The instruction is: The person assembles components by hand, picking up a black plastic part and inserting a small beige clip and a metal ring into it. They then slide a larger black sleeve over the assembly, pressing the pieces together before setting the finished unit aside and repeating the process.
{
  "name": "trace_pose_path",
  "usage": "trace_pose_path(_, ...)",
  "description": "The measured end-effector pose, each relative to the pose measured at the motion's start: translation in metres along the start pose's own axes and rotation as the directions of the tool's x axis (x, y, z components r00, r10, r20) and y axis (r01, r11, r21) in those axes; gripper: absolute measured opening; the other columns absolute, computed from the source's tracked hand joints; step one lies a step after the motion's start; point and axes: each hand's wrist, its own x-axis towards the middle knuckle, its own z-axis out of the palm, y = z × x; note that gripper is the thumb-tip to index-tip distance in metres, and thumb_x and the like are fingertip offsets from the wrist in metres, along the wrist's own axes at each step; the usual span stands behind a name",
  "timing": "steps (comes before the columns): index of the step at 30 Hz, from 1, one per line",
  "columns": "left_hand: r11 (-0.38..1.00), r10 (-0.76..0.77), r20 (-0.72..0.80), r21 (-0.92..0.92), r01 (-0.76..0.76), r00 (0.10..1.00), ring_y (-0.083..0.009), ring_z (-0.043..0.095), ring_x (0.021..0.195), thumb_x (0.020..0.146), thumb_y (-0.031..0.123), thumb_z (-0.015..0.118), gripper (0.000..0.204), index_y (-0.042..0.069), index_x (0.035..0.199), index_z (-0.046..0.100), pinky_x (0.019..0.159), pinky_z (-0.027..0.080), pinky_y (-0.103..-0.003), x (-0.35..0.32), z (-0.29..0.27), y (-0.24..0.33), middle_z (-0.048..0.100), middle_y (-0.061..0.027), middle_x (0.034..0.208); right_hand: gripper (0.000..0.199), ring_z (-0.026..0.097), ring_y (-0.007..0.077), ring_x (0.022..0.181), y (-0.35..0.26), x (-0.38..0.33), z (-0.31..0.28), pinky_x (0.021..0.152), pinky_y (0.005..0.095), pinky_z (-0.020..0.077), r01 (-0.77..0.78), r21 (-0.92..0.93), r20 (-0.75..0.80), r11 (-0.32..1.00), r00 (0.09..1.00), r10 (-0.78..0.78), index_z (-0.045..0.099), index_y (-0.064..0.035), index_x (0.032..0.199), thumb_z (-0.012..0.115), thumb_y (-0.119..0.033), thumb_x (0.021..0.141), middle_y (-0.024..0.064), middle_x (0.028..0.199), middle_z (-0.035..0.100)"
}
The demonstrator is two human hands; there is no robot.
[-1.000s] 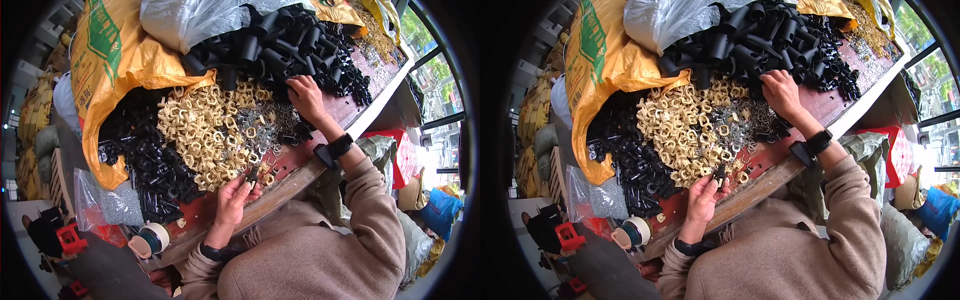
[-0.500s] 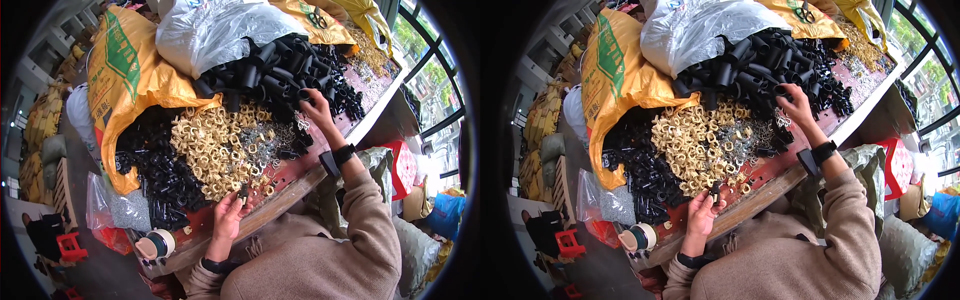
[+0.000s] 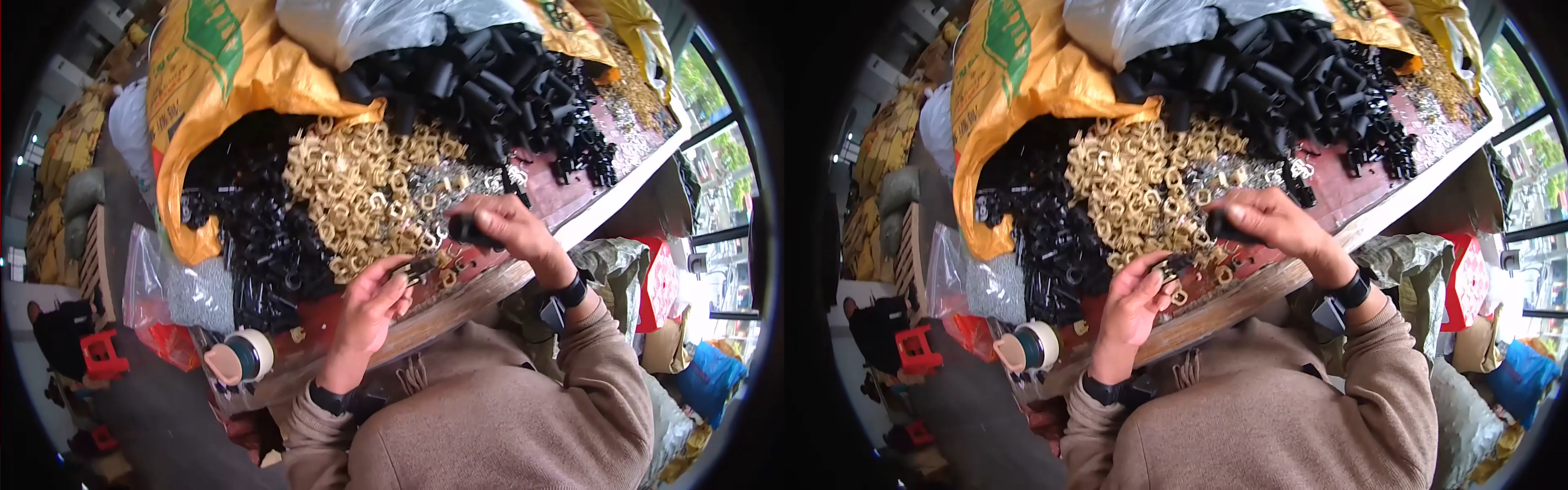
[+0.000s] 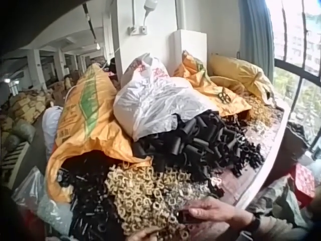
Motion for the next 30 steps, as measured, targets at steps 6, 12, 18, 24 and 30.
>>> trace_pose_path(6,0.991,-0.053,0.102,0.127,0.04,0.993,-0.0042,0.042,0.054,0.079,0.009,0.057,0.028,-0.002,0.104,0.051,0.047,0.036,-0.016,0.006,-0.007,-0.004,0.052,-0.001,0.072,0.041,0.049,0.0145,0.059,0.004,0.013,0.031,0.05,0.0255,0.0406,0.227,-0.395,0.255,0.89,0.958,-0.131,0.056,0.0055,0.091,0.041,-0.032,0.088,0.0078,0.072,0.051)
trace_pose_path(12,0.98,-0.031,0.043,0.197,0.022,0.999,-0.0044,0.042,0.051,0.078,0.009,0.059,0.027,-0.003,0.101,0.052,0.044,0.036,-0.016,0.004,-0.009,-0.004,0.051,-0.0003,0.068,0.036,0.048,0.021,0.058,0.015,0.014,0.024,0.054,0.0294,0.0408,0.34,-0.554,0.294,0.76,0.934,-0.203,0.056,0.004,0.086,0.039,-0.028,0.089,0.0101,0.068,0.049)
trace_pose_path(18,0.976,0.049,0.022,0.21,-0.052,0.999,-0.0047,0.044,0.05,0.076,0.009,0.062,0.026,-0.003,0.098,0.052,0.045,0.037,-0.016,0.003,-0.01,-0.007,0.052,-0.0008,0.067,0.036,0.053,0.0259,0.066,0.014,0.004,0.021,0.062,0.0319,0.0417,0.23,-0.577,0.244,0.784,0.964,-0.104,0.055,0.0037,0.088,0.038,-0.029,0.089,0.0119,0.073,0.054)
trace_pose_path(24,0.928,0.081,0.054,0.36,-0.095,0.995,-0.0045,0.046,0.053,0.075,0.009,0.062,0.026,-0.002,0.097,0.053,0.047,0.039,-0.016,0.002,0.0,-0.016,0.055,-0.0017,0.071,0.036,0.056,0.0251,0.07,0.018,-0.005,0.049,0.063,0.0312,0.0423,0.26,-0.592,0.221,0.763,0.963,-0.157,0.053,0.0024,0.093,0.036,-0.029,0.09,0.0141,0.075,0.056)
trace_pose_path(30,0.962,0.009,-0.045,0.271,0.003,0.999,-0.0037,0.048,0.057,0.075,0.01,0.063,0.025,-0.002,0.095,0.055,0.048,0.041,-0.017,0.006,-0.008,-0.022,0.056,-0.0013,0.073,0.034,0.051,0.0175,0.062,0.021,-0.007,0.061,0.058,0.0262,0.0396,0.025,-0.618,0.009,0.786,1.0,-0.026,0.052,0.0001,0.095,0.035,-0.029,0.09,0.0118,0.068,0.052)
